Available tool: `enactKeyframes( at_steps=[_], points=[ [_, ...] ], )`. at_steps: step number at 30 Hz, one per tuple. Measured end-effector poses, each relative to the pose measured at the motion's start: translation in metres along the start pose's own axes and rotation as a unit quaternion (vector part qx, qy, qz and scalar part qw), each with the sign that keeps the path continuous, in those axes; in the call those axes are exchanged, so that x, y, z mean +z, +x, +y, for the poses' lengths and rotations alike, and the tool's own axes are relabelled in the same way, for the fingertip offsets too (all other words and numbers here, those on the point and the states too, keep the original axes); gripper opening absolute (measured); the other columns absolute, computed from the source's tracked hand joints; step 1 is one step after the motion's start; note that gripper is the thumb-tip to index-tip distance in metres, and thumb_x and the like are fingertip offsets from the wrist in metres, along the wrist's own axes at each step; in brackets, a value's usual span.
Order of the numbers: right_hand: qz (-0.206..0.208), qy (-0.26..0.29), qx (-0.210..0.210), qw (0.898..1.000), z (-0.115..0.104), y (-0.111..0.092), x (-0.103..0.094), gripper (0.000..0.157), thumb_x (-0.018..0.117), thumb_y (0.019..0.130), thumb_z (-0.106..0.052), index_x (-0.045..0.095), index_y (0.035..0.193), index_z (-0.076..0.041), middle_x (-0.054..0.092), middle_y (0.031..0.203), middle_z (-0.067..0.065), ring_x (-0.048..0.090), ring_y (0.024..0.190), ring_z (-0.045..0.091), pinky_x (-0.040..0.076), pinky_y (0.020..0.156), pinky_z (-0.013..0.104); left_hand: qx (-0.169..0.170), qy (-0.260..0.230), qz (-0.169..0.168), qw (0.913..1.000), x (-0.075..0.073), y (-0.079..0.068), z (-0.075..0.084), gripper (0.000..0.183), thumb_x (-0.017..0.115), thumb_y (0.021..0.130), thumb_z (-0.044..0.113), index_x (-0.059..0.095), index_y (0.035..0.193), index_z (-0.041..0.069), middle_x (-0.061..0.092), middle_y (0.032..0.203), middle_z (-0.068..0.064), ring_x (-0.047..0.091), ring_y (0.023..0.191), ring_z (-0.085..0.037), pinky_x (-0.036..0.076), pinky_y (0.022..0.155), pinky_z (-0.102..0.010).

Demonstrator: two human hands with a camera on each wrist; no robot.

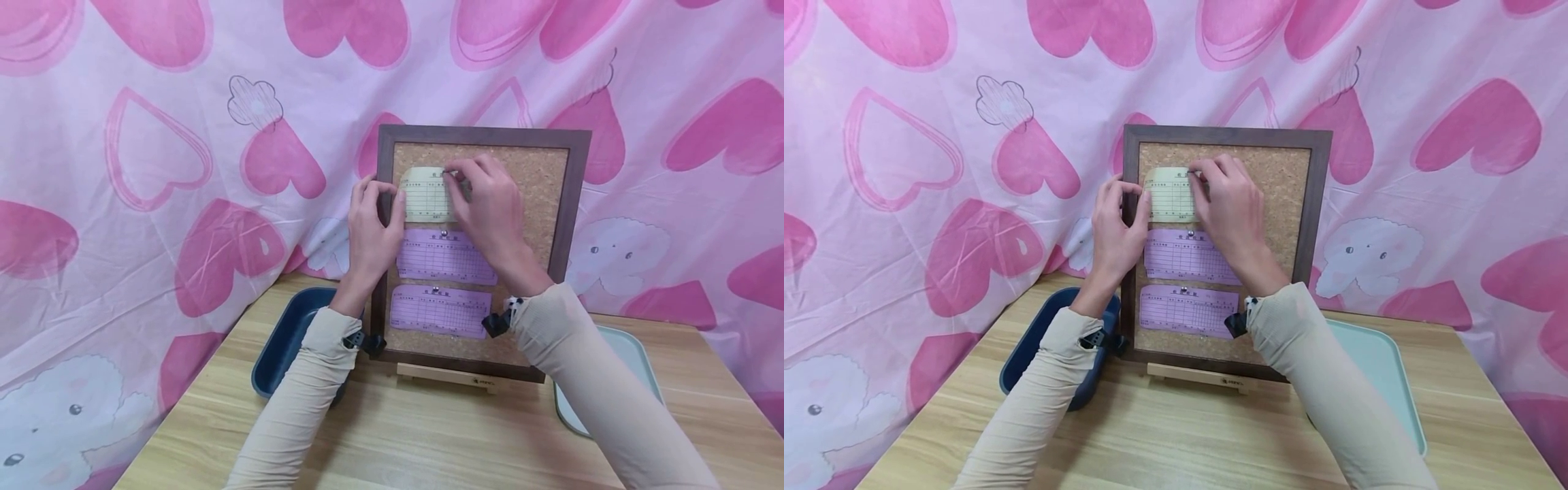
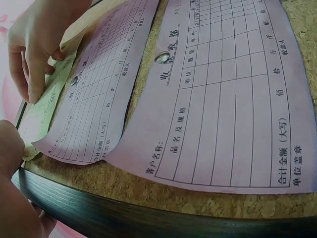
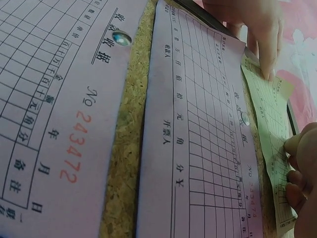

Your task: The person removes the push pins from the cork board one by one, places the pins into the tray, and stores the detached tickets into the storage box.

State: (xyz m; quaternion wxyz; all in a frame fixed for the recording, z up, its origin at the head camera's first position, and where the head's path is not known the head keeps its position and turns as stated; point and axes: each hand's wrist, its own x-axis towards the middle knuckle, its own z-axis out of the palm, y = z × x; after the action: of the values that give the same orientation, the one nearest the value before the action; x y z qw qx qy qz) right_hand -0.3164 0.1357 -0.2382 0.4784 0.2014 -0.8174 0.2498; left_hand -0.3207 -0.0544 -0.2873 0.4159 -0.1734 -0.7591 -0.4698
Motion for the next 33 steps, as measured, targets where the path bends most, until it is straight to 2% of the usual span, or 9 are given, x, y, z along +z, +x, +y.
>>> enactKeyframes(
  at_steps=[7, 21, 33],
  points=[
    [-0.013, 0.0, -0.002, 1.0, 0.001, 0.0, -0.001, 0.018, 0.075, 0.103, -0.021, 0.077, 0.114, -0.006, 0.075, 0.107, 0.013, 0.068, 0.095, 0.029, 0.058, 0.08, 0.045, -0.003, 0.003, 0.003, 1.0, 0.001, 0.0, -0.001, 0.025, 0.065, 0.107, 0.028, 0.07, 0.111, 0.004, 0.059, 0.149, -0.016, 0.048, 0.153, -0.028, 0.039, 0.128, -0.044],
    [-0.049, -0.017, 0.023, 0.998, -0.002, 0.008, -0.005, 0.02, 0.069, 0.104, -0.023, 0.075, 0.11, -0.005, 0.07, 0.1, 0.011, 0.064, 0.091, 0.028, 0.052, 0.081, 0.044, -0.001, 0.003, 0.005, 1.0, 0.002, 0.0, -0.001, 0.024, 0.065, 0.107, 0.028, 0.07, 0.11, 0.004, 0.059, 0.149, -0.017, 0.048, 0.152, -0.027, 0.039, 0.128, -0.045],
    [-0.068, -0.007, 0.037, 0.997, -0.004, 0.01, -0.006, 0.019, 0.069, 0.104, -0.021, 0.073, 0.109, -0.003, 0.068, 0.101, 0.012, 0.061, 0.092, 0.028, 0.049, 0.084, 0.041, -0.001, 0.002, 0.007, 1.0, 0.003, 0.0, -0.001, 0.024, 0.065, 0.107, 0.028, 0.07, 0.109, 0.005, 0.058, 0.149, -0.018, 0.048, 0.152, -0.027, 0.04, 0.127, -0.044]
  ],
)
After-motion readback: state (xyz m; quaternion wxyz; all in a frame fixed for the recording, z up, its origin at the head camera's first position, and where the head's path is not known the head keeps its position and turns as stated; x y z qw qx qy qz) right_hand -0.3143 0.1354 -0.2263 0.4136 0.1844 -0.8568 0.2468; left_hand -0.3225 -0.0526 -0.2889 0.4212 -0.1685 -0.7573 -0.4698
